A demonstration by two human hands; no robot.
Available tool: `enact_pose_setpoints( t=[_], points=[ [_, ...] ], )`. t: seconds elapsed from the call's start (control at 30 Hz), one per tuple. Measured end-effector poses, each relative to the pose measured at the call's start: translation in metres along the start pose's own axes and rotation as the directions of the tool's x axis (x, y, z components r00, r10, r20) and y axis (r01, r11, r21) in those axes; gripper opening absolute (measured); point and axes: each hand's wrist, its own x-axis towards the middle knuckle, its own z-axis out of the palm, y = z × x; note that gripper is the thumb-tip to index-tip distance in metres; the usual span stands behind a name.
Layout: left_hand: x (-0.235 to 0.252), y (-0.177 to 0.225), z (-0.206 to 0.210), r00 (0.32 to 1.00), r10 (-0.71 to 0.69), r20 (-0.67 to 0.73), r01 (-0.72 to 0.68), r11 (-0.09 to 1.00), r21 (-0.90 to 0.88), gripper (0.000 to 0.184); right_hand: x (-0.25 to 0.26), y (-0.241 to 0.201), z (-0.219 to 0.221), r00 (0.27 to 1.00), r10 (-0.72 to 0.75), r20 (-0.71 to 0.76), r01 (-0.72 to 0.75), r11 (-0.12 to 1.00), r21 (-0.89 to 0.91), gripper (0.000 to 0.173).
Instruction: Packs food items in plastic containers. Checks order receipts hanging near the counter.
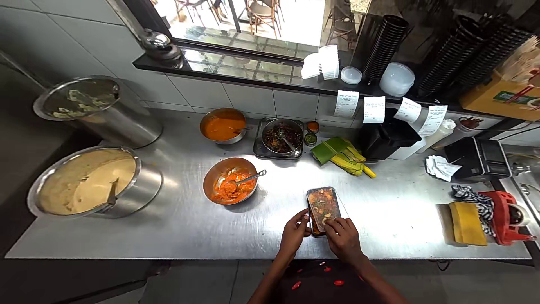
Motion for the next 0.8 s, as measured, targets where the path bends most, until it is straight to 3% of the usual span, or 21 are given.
enact_pose_setpoints(
  t=[0.27, 0.8],
  points=[
    [0.01, 0.0, 0.008, 0.995, 0.089, -0.043, -0.08, 0.98, 0.182, 0.038, -0.001, -0.001, 0.007, 0.999, -0.005, 0.037, 0.004, 1.0, 0.014, 0.016],
    [0.012, 0.006, 0.014, 0.984, 0.158, -0.082, -0.124, 0.941, 0.316, 0.044, -0.014, -0.001, 0.021, 0.984, -0.041, 0.173, 0.03, 0.998, 0.061, 0.014]
  ],
)
